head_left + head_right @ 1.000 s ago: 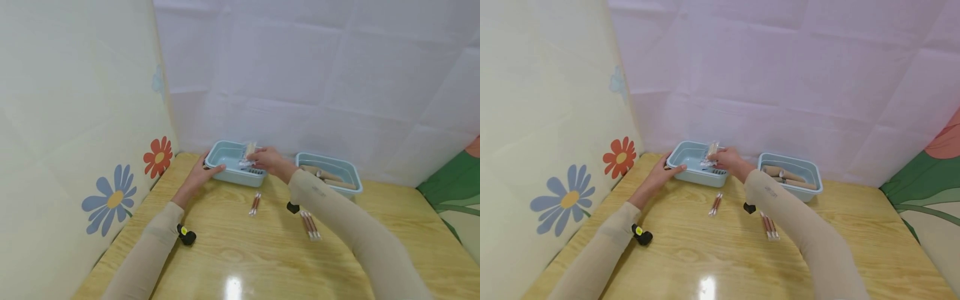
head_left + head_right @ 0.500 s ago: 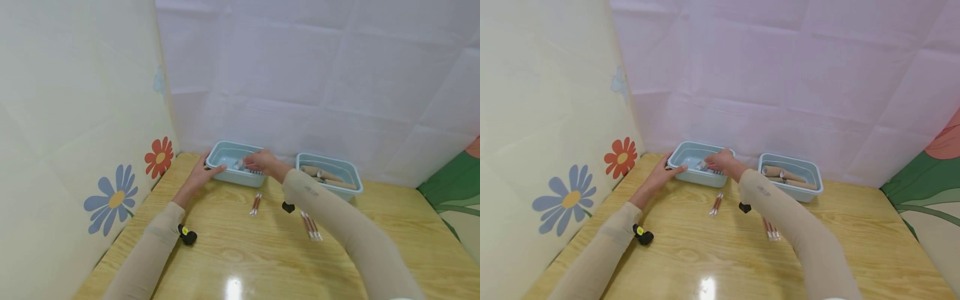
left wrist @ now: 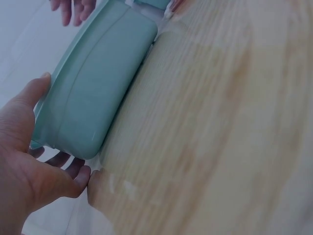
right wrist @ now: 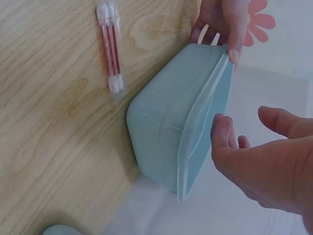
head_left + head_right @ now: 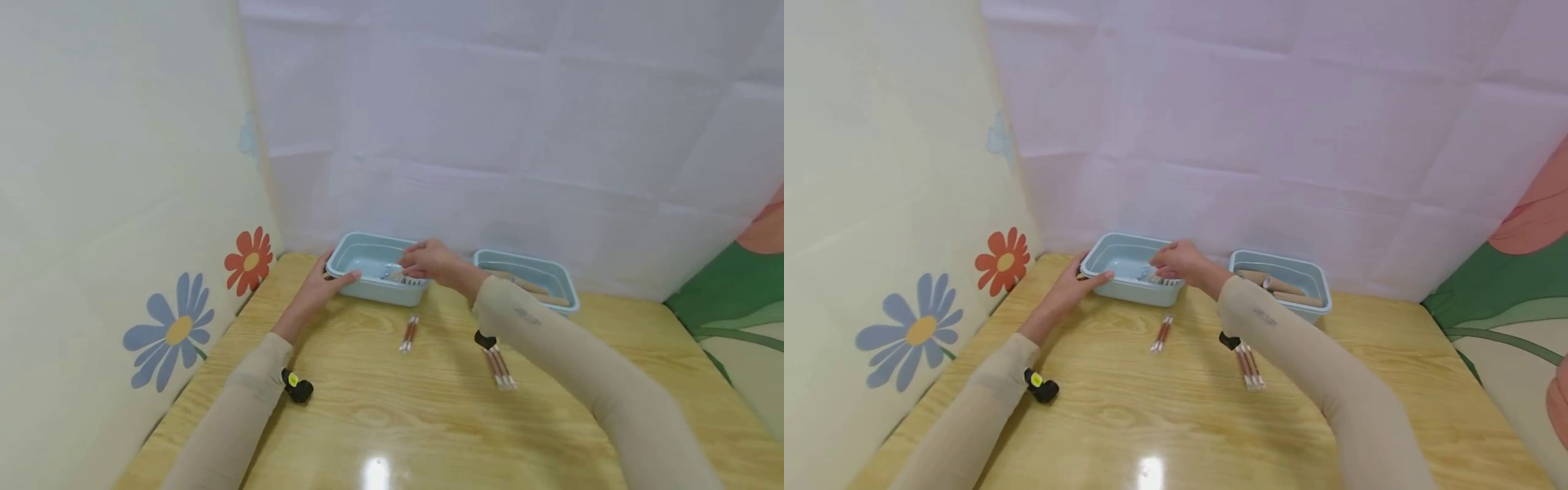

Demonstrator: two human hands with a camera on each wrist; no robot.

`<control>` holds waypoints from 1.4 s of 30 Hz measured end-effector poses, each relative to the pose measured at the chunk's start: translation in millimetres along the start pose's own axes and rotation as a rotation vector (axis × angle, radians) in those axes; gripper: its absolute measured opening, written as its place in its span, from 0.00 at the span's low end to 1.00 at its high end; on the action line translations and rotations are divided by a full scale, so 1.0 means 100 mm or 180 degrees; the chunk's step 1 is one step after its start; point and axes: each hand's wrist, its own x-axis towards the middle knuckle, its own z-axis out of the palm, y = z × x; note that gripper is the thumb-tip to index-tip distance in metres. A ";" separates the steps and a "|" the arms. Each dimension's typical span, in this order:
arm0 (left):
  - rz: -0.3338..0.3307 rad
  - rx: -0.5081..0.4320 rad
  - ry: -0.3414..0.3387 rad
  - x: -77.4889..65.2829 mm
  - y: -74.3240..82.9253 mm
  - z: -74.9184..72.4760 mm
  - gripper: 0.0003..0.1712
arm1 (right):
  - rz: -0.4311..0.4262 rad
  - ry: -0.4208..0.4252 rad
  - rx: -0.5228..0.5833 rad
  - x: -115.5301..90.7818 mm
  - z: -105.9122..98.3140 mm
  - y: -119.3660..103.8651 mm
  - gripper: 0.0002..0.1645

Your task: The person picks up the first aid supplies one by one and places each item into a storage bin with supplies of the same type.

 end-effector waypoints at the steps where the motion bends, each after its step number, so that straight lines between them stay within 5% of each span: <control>1: -0.0003 0.0005 0.0000 -0.01 0.00 0.00 0.52 | -0.0028 0.0002 -0.0037 -0.04 0.00 -0.01 0.26; 11: -0.0034 0.0042 0.0010 0.02 -0.03 -0.09 0.53 | -0.0448 -0.0032 -0.0543 -0.39 0.06 -0.01 0.23; 20: 0.0019 0.0183 0.0096 0.21 -0.33 -0.11 0.58 | -0.0635 -0.0012 -0.0828 -0.67 -0.01 0.26 0.20; 27: -0.0036 0.0123 0.0022 0.13 -0.19 -0.12 0.56 | -0.1087 0.0006 -0.1580 -0.88 -0.12 0.50 0.16; 30: -0.0042 0.0186 0.0083 0.18 -0.31 -0.15 0.58 | -0.1254 0.0058 -0.1925 -0.96 -0.15 0.59 0.14; 42: 0.0035 0.0242 0.0098 0.16 -0.28 -0.14 0.58 | -0.1393 0.0037 -0.2316 -1.12 -0.38 0.94 0.15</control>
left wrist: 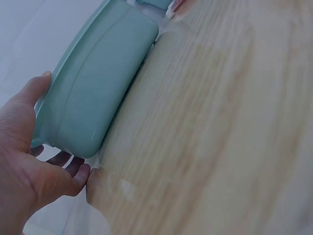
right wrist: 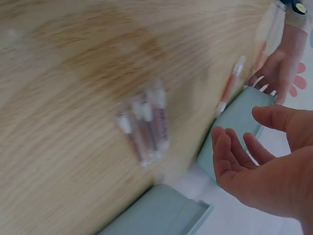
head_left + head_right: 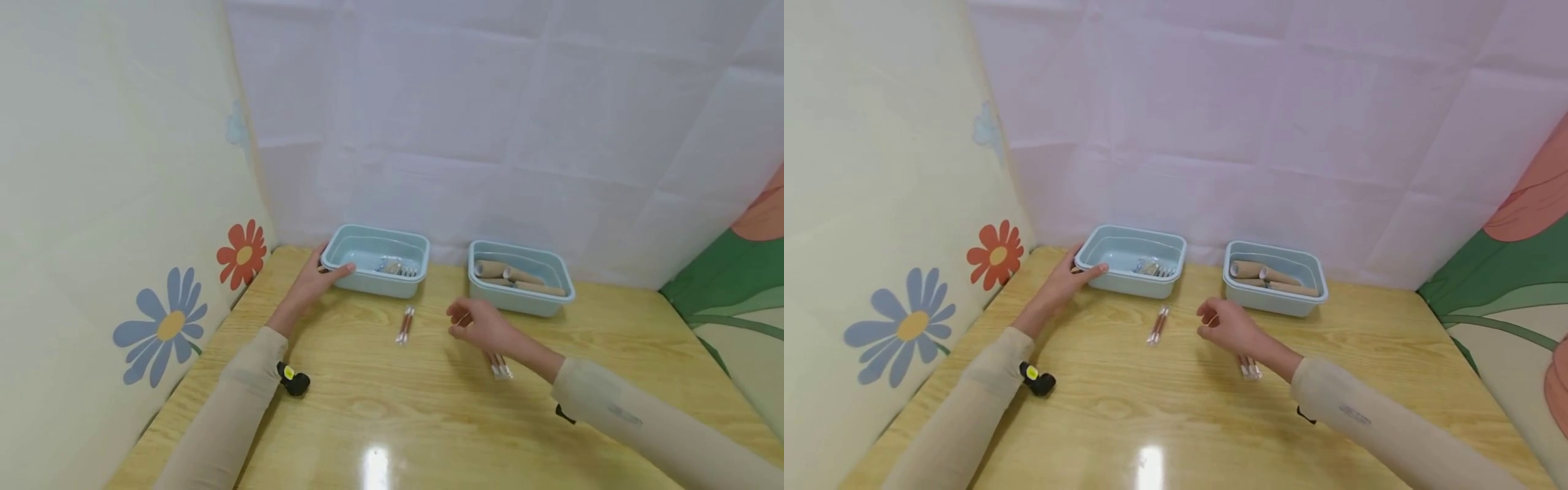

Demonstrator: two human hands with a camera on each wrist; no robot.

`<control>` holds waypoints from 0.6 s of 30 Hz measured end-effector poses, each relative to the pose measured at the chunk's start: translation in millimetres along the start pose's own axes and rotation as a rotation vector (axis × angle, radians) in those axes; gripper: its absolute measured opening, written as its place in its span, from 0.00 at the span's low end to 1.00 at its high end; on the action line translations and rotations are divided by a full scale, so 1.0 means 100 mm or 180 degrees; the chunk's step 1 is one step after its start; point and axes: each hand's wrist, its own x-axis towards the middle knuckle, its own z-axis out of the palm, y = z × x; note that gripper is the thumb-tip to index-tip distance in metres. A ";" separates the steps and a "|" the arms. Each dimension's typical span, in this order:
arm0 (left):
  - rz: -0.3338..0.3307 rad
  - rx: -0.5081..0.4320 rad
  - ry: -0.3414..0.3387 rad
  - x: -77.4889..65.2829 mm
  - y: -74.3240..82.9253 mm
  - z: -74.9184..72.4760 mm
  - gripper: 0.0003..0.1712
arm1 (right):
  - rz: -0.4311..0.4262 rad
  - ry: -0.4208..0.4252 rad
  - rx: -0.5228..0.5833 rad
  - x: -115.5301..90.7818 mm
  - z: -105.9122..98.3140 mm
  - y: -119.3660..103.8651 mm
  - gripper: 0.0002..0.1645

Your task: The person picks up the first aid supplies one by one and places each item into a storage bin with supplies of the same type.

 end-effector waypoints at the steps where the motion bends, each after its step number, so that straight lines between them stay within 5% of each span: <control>1: -0.0011 -0.0042 -0.0013 -0.01 0.04 0.00 0.57 | 0.0003 0.0007 -0.0057 -0.03 0.00 0.03 0.16; 8: -0.0066 -0.0167 -0.0100 -0.13 0.27 0.00 0.54 | 0.0165 0.0130 -0.0633 -0.22 0.00 0.19 0.20; 18: 0.0002 -0.0094 -0.0005 0.01 -0.02 0.01 0.57 | 0.0512 0.0182 -0.1293 -0.41 0.01 0.31 0.30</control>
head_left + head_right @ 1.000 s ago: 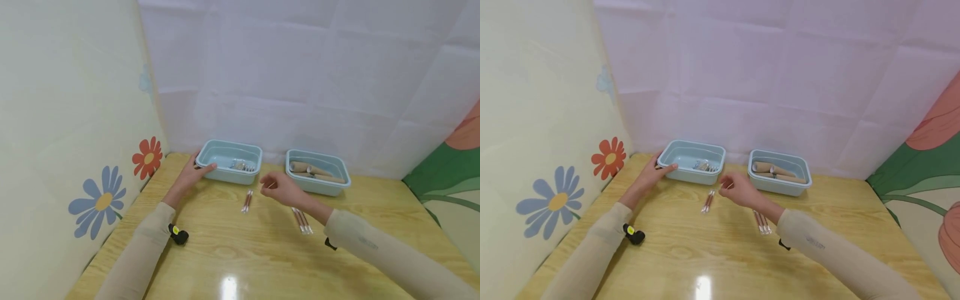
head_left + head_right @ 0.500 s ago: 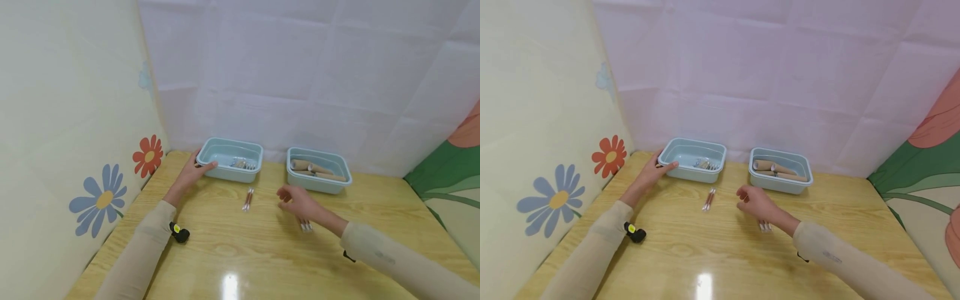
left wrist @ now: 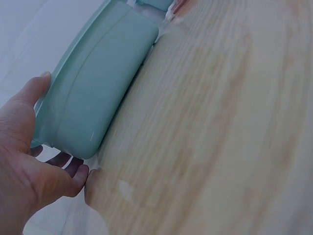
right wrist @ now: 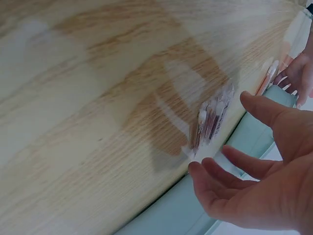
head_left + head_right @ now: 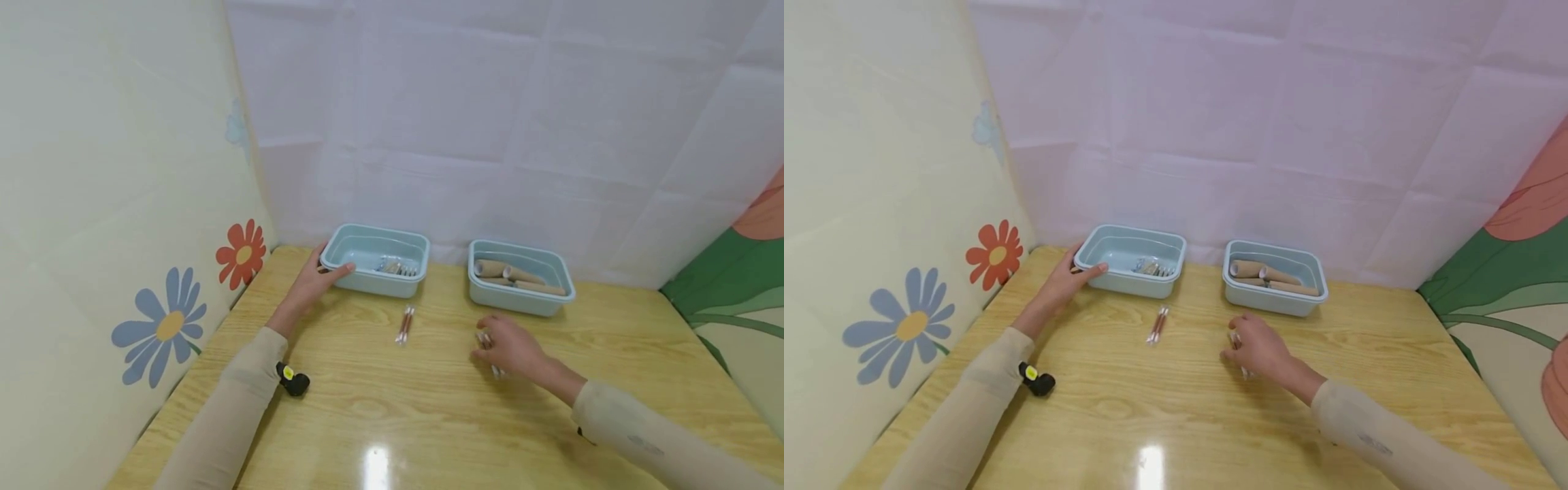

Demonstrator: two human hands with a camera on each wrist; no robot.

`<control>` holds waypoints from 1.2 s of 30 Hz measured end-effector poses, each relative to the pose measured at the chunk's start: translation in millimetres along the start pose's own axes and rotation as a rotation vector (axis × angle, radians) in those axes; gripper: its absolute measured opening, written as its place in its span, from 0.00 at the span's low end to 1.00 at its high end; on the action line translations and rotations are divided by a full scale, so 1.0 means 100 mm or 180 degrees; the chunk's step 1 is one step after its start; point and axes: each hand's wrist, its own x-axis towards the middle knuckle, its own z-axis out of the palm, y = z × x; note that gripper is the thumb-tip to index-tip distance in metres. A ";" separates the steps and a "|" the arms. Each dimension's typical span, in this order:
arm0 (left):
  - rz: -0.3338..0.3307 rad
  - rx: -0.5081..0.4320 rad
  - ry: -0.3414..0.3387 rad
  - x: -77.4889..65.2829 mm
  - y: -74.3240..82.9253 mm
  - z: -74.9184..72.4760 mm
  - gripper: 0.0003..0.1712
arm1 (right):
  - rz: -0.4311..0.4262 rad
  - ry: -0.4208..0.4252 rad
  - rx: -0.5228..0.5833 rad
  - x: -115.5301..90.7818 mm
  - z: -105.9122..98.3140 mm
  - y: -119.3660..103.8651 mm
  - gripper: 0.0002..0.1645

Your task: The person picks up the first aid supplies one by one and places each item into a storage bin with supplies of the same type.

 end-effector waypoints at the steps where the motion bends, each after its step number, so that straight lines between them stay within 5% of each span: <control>1: -0.0002 0.0016 0.0013 0.00 -0.01 0.00 0.57 | 0.0062 -0.0013 -0.0019 -0.01 -0.01 0.01 0.32; 4: -0.0005 0.0046 0.0027 0.01 -0.02 0.00 0.58 | 0.0300 -0.0061 -0.0071 -0.06 -0.02 0.03 0.35; 11: -0.0003 0.0066 0.0026 0.00 -0.03 -0.01 0.57 | 0.0769 -0.0212 0.0309 -0.11 -0.07 0.05 0.23; 36: 0.0056 0.0051 0.0048 0.02 -0.05 0.00 0.57 | 0.0568 -0.0279 0.0793 -0.09 -0.03 0.15 0.18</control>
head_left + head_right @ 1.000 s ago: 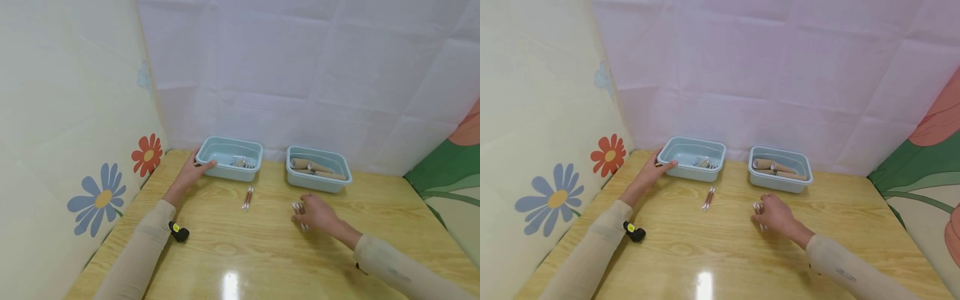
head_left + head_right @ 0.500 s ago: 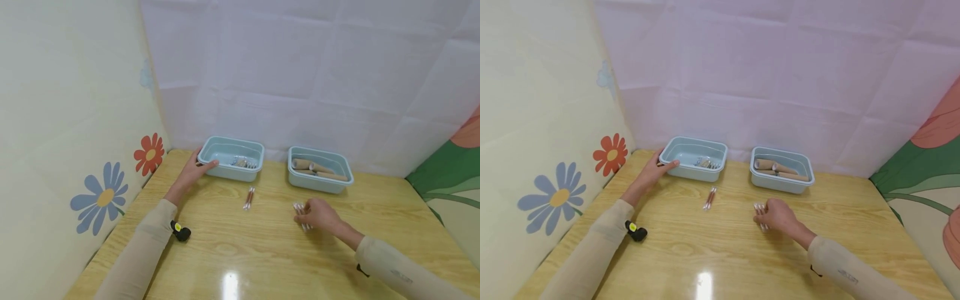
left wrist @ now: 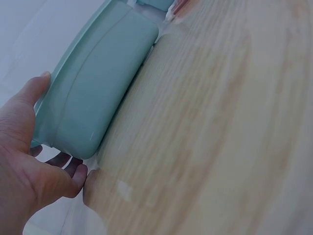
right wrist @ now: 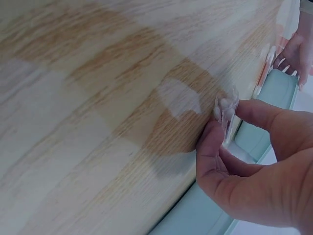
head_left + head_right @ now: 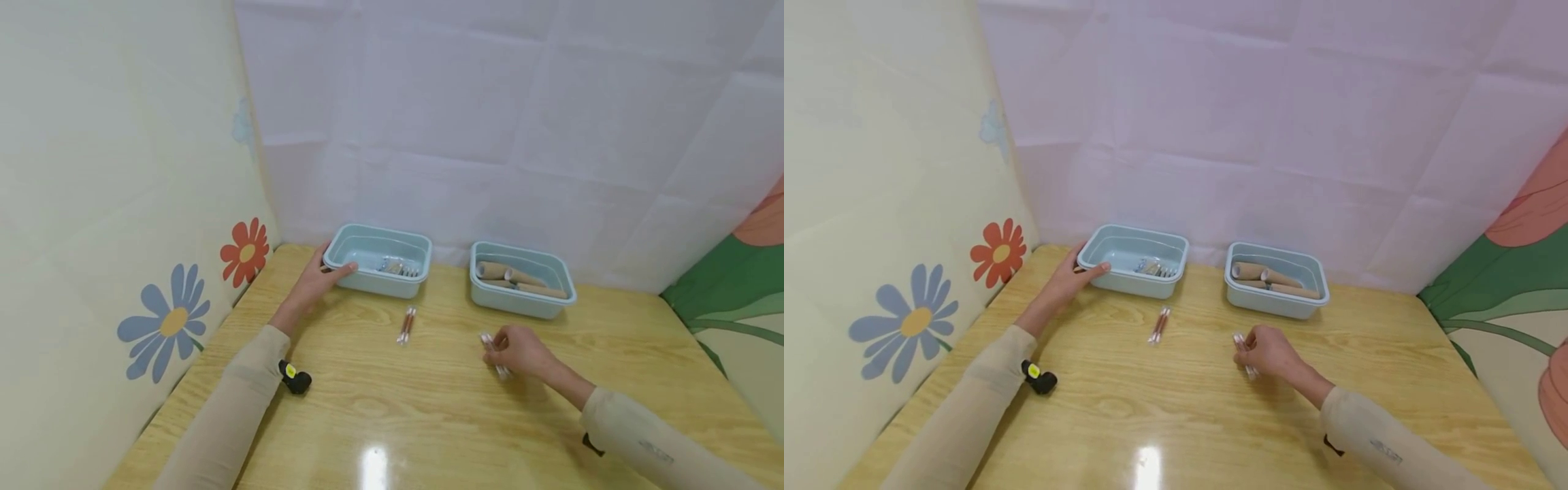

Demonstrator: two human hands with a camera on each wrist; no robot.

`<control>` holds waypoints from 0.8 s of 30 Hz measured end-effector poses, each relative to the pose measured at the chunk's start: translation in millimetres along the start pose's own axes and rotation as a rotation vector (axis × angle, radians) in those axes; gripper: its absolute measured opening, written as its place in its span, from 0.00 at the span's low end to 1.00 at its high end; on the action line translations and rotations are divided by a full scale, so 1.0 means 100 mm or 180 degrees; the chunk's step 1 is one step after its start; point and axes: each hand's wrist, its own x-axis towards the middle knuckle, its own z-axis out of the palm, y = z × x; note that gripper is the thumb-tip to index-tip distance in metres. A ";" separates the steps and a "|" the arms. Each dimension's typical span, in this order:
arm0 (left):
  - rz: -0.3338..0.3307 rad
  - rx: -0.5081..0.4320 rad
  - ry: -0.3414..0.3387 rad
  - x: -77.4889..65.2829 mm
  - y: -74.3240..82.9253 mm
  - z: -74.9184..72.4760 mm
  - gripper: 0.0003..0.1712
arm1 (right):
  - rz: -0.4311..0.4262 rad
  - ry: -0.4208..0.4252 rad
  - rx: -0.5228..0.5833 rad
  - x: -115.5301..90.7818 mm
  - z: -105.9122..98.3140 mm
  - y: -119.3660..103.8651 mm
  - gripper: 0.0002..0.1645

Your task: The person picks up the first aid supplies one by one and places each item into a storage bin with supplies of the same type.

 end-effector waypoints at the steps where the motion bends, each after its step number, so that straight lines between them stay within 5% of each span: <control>1: -0.0005 -0.0003 0.0003 0.00 0.00 0.00 0.57 | -0.0016 -0.0005 0.0019 0.00 0.00 0.00 0.17; 8: -0.0033 0.0031 0.0010 0.00 0.00 0.00 0.58 | -0.0042 0.0046 0.0000 0.01 -0.01 -0.01 0.10; 24: -0.0023 -0.0058 -0.0059 -0.01 0.01 0.00 0.58 | -0.0101 -0.0066 0.0254 0.01 -0.11 -0.02 0.13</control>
